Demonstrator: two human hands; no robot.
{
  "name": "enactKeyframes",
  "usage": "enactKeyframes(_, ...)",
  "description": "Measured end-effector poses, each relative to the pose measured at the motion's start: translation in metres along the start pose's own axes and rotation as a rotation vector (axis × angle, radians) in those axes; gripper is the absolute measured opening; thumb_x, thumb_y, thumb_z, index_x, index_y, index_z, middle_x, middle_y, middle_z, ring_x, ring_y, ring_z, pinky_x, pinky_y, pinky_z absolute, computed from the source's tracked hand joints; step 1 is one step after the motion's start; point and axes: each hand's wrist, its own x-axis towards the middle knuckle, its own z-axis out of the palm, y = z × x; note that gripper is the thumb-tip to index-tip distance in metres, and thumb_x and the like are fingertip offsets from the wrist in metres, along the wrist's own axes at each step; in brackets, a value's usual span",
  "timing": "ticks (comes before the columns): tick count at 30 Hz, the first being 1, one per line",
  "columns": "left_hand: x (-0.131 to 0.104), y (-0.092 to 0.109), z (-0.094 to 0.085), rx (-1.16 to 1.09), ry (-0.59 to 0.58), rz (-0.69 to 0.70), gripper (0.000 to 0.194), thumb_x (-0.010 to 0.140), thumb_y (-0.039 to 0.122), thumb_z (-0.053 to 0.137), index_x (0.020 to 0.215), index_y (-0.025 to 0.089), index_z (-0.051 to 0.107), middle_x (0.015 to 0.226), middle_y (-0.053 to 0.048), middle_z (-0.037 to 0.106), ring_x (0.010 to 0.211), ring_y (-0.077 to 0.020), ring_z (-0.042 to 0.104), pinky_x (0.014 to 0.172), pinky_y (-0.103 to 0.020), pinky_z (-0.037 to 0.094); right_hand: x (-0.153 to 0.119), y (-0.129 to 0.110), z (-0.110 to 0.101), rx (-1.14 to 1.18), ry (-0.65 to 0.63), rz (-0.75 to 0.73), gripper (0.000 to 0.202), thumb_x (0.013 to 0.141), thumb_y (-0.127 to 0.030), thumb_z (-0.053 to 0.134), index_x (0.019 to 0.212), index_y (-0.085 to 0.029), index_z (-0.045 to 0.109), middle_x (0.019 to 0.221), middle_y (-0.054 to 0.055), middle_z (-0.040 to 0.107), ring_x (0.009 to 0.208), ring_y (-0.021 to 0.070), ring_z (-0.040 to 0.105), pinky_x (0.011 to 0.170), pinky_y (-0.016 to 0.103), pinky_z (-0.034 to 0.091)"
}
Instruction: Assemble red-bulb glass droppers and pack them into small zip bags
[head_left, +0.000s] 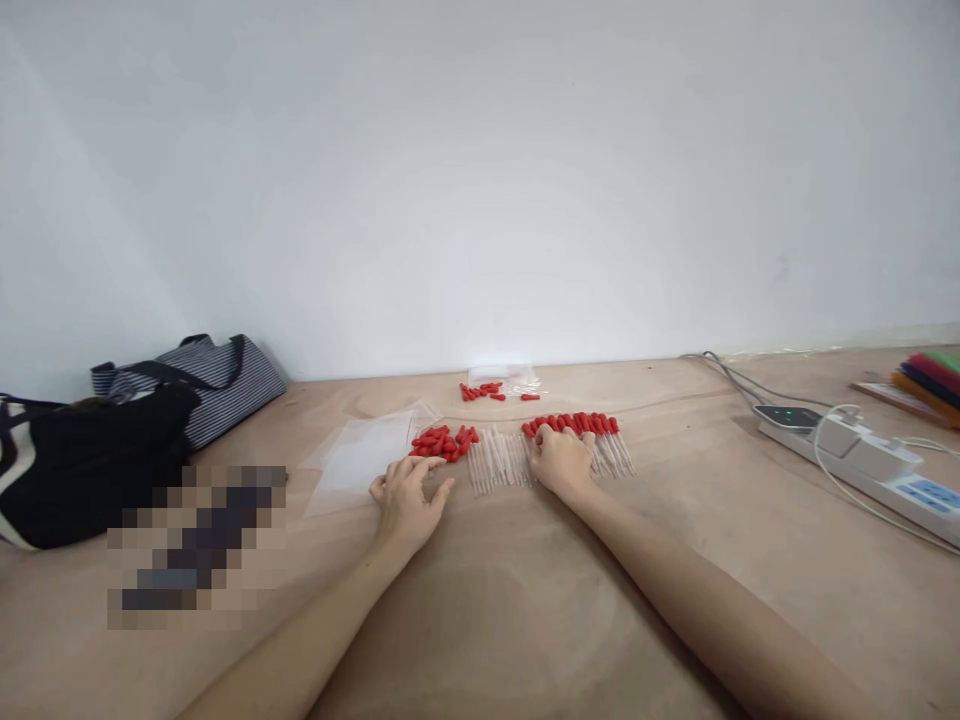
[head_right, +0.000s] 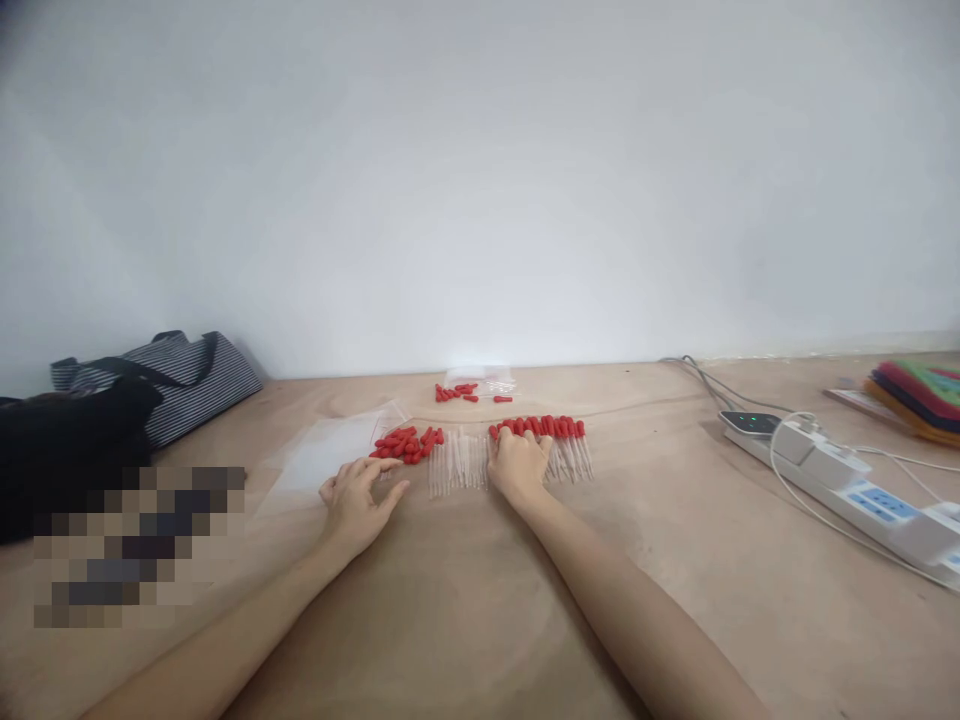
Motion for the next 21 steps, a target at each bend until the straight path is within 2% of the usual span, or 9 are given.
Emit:
enactKeyframes(5, 0.010, -0.001, 0.007, 0.117, 0.077, 0.094, 0.015, 0.072, 0.024, 0.059, 0.087, 0.023, 0.061, 0.093, -0.007, 0.060, 0.091, -0.0265, 0.050, 0.077, -0.043, 0.027, 0.000, 0.002, 0.001, -0.008, -0.006, -0.024, 0.023, 0.081, -0.025, 0.038, 0.082, -0.018, 0.061, 0.078, 0.009, 0.065, 0.086, 0.0232, 0.052, 0.073, 0.038, 0.020)
enactKeyframes(11, 0.030, 0.003, 0.020, 0.169, 0.157, 0.149, 0.011, 0.077, 0.031, 0.055, 0.081, 0.023, 0.062, 0.097, -0.008, 0.058, 0.095, -0.0268, 0.046, 0.082, -0.046, 0.024, -0.002, 0.001, -0.001, -0.003, 0.001, -0.050, 0.028, 0.082, -0.031, 0.037, 0.083, -0.018, 0.063, 0.093, 0.011, 0.063, 0.094, 0.0247, 0.048, 0.076, 0.040, 0.021)
enactKeyframes(16, 0.042, 0.013, 0.027, 0.242, 0.132, 0.199, 0.013, 0.074, 0.031, 0.057, 0.080, 0.021, 0.063, 0.109, -0.011, 0.054, 0.103, -0.0297, 0.042, 0.087, -0.050, 0.021, -0.001, -0.006, -0.005, -0.028, -0.086, -0.024, 0.029, 0.078, -0.032, 0.042, 0.080, -0.016, 0.066, 0.093, 0.013, 0.062, 0.095, 0.0277, 0.047, 0.078, 0.042, 0.023)
enactKeyframes(21, 0.050, 0.016, 0.034, 0.295, 0.108, 0.215, 0.014, 0.072, 0.031, 0.058, 0.070, 0.018, 0.064, 0.111, -0.014, 0.054, 0.105, -0.0321, 0.041, 0.088, -0.051, 0.021, 0.003, -0.010, -0.004, -0.039, -0.114, 0.004, 0.029, 0.075, -0.028, 0.043, 0.078, -0.012, 0.067, 0.086, 0.015, 0.065, 0.089, 0.0279, 0.051, 0.076, 0.042, 0.024)
